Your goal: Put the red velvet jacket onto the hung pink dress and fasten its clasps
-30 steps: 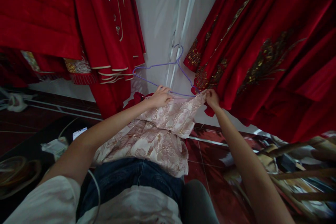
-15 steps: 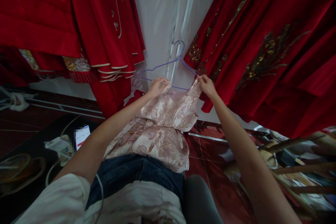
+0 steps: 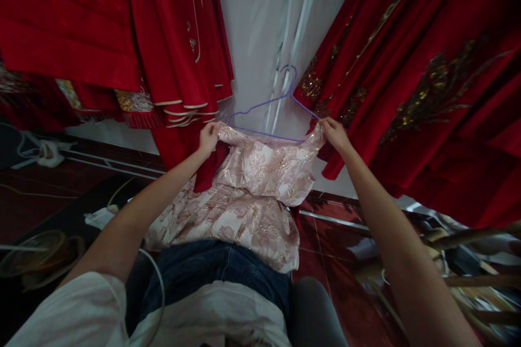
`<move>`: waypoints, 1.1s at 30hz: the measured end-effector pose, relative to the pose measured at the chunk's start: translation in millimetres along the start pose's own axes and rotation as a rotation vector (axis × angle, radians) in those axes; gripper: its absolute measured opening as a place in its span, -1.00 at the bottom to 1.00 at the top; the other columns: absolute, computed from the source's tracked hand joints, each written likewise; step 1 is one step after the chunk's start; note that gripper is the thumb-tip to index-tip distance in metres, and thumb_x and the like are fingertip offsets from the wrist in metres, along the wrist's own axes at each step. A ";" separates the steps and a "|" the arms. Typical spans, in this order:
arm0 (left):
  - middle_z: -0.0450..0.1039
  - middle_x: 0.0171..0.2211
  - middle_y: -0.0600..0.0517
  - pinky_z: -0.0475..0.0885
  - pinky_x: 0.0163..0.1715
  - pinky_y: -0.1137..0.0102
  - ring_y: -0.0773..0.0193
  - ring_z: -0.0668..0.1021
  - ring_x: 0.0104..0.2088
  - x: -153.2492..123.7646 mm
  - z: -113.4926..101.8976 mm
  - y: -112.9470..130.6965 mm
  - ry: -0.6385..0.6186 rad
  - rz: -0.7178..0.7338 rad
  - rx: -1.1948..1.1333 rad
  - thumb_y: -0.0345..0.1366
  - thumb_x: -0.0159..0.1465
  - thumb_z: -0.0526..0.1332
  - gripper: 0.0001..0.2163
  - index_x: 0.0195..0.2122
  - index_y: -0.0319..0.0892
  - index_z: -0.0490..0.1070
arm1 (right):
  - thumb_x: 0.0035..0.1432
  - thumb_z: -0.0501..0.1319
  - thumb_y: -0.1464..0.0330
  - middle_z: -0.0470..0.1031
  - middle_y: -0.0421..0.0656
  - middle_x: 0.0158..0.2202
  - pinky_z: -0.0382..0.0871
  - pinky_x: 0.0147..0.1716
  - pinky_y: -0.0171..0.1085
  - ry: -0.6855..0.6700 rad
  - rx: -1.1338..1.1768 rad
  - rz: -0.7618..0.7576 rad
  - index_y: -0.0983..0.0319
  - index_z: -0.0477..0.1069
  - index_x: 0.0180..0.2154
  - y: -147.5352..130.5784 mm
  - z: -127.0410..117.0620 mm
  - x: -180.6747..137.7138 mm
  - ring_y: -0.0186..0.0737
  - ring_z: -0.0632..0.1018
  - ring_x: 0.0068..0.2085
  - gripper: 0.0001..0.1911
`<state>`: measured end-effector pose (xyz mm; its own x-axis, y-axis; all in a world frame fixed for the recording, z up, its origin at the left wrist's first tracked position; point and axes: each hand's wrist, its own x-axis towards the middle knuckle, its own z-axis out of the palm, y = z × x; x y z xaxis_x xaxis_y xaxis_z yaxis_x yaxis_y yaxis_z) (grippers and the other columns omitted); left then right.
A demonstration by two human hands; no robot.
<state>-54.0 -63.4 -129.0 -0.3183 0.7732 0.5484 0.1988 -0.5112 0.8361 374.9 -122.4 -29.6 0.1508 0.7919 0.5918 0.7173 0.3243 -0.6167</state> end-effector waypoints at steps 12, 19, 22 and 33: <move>0.53 -0.32 0.00 0.44 -0.18 0.43 0.30 0.56 -0.29 -0.5 -0.7 5.4 0.024 -0.044 -0.036 -0.25 0.28 0.15 -0.85 -0.30 -0.23 0.42 | 0.09 0.07 0.18 0.47 -0.21 -0.45 0.28 -0.32 -0.31 -0.017 -0.001 -0.028 0.21 0.39 -0.43 1.1 -2.5 2.3 -0.23 0.46 -0.35 -0.74; 0.52 -0.37 0.00 0.43 -0.22 0.43 0.29 0.55 -0.33 5.0 -1.6 0.2 0.013 -0.064 -0.066 -0.27 0.26 0.17 -0.85 -0.34 -0.24 0.45 | 0.09 0.07 0.18 0.50 -0.18 -0.41 0.30 -0.29 -0.27 0.013 0.016 -0.013 0.20 0.40 -0.42 0.5 -0.1 1.7 -0.19 0.47 -0.31 -0.74; 0.53 -0.36 0.00 0.42 -0.19 0.42 0.28 0.55 -0.31 3.0 -2.1 -0.9 0.024 -0.056 -0.085 -0.26 0.24 0.19 -0.84 -0.34 -0.25 0.45 | 0.09 0.07 0.16 0.47 -0.20 -0.45 0.29 -0.31 -0.27 0.000 0.015 0.002 0.19 0.39 -0.45 0.4 -0.7 1.8 -0.19 0.45 -0.34 -0.73; 0.52 -0.38 0.03 0.39 -0.25 0.46 0.30 0.52 -0.33 30.5 8.6 37.6 -0.081 0.021 -0.074 -0.27 0.26 0.19 -0.87 -0.33 -0.22 0.46 | 0.04 0.09 0.17 0.45 -0.20 -0.47 0.30 -0.35 -0.28 -0.038 0.072 -0.012 0.19 0.38 -0.47 -5.1 -5.3 3.4 -0.22 0.44 -0.38 -0.76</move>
<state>-48.3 -55.8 -80.8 -0.2387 0.7884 0.5669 0.1350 -0.5512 0.8234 375.4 -124.1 -21.6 0.1150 0.8064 0.5800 0.6682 0.3692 -0.6459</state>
